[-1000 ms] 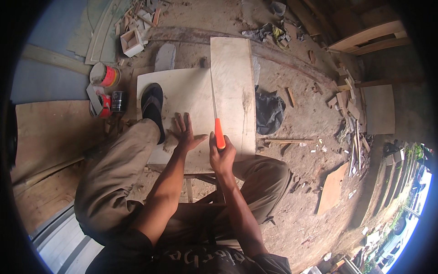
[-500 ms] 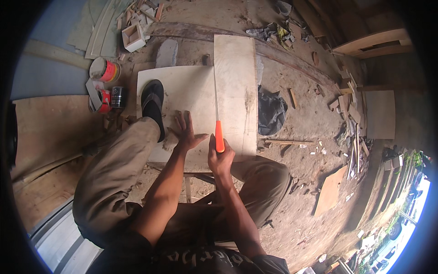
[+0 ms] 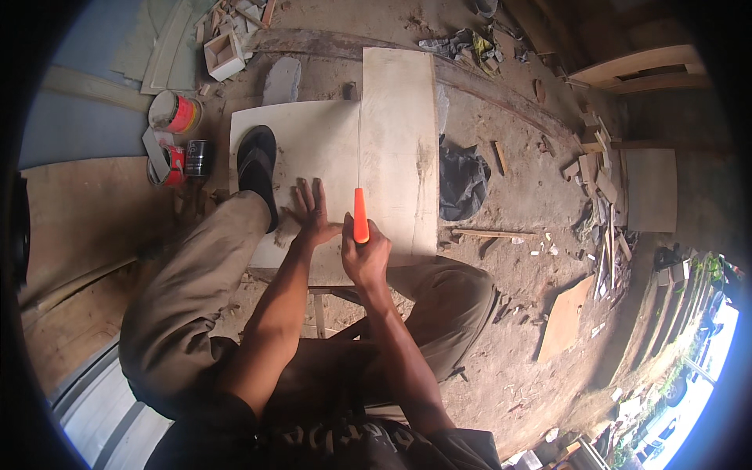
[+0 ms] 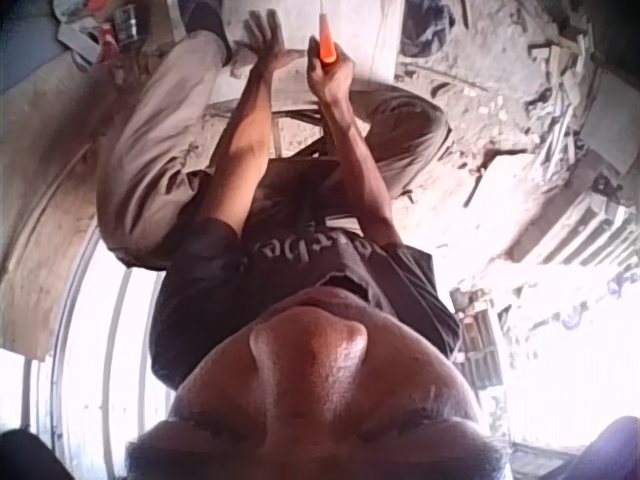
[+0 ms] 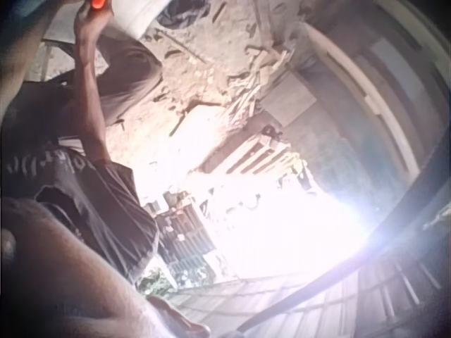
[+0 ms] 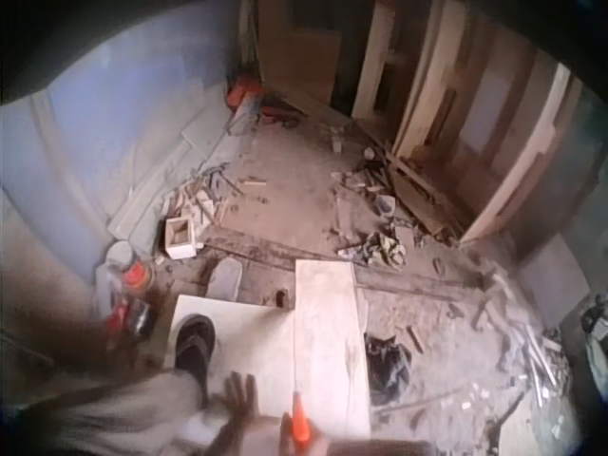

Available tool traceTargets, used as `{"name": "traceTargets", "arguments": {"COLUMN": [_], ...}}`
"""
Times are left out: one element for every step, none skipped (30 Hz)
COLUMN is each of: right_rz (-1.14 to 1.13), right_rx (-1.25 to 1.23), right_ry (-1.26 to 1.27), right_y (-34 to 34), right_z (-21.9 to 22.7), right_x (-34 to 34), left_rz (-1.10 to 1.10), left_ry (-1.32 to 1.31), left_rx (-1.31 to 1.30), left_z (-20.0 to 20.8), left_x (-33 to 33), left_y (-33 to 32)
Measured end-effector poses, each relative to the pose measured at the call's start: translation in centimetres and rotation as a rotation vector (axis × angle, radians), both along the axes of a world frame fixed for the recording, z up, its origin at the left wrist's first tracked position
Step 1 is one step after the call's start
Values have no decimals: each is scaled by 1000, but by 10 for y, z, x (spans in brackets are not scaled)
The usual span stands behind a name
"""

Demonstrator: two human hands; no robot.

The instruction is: The person positions a rectangular piece of plywood on a makeshift workbench, then uses a hand saw to cut it into two pieces. After completing the cut, the person lifts the separated pieces and places them aside.

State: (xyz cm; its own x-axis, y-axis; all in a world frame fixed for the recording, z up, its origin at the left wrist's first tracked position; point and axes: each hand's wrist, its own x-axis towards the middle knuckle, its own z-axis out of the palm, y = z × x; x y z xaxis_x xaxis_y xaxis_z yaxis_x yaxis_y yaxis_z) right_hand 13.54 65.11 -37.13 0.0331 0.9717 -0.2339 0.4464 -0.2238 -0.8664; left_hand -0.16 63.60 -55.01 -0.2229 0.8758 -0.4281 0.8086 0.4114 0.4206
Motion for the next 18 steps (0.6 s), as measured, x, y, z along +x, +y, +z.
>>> {"name": "traceTargets", "arguments": {"right_rz": [0, 1, 1, -17, -33, -28, -19, -11, 3, 6, 12, 14, 15, -5, -22, -38, -44, -28], "right_rx": [-1, 8, 21, 9, -3, -16, -12, -8, -7, 40, -15, 2, 18, 6, 2, -12, -24, -40], "right_ry": [-10, -45, -77, -54, -30, -3, 10, 22, 38, 3, 32, -3, -39, -32, -25, -19, -1, 34], "right_y": [-6, -12, -13, -11, -8, -4, -2, -1, -1, -3, -12, -13, -12, -10, -4, 1, 5, 5], "right_z": [-2, -6, -6, -6, -5, -6, -7, -7, -5, -10, -5, -7, -9, -9, -5, -4, -2, 4], "right_x": [1, 6, 8, 12, 16, 19, 19, 17, 13, 8, 9, 10, 11, 13, 17, 20, 23, 17], "left_rz": [0, 1, 9, 18, 27, 25, 23, 21, 25, 29, 32, 25, 17, 8, 5, 2, -4, 15], "left_ry": [-1, -2, -14, -25, -36, -24, -12, -1, 3, 6, 10, 9, 9, 7, 17, 27, 35, 32], "left_rx": [12, 24, 34, 45, 55, 55, 56, 56, 59, 62, 66, 64, 62, 60, 40, 8, -24, 157], "left_z": [-1, -1, -1, 0, 0, 1, 1, 2, 0, -2, -4, -5, -5, -6, 3, 15, 22, 14], "left_x": [0, 1, 2, 3, 4, 5, 6, 8, 6, 3, 2, 2, 3, 4, 8, 14, 20, 16], "left_y": [-1, -2, -2, -4, -3, -3, -3, -1, -2, -3, -5, -3, -2, -2, 4, 6, 11, 12]}}
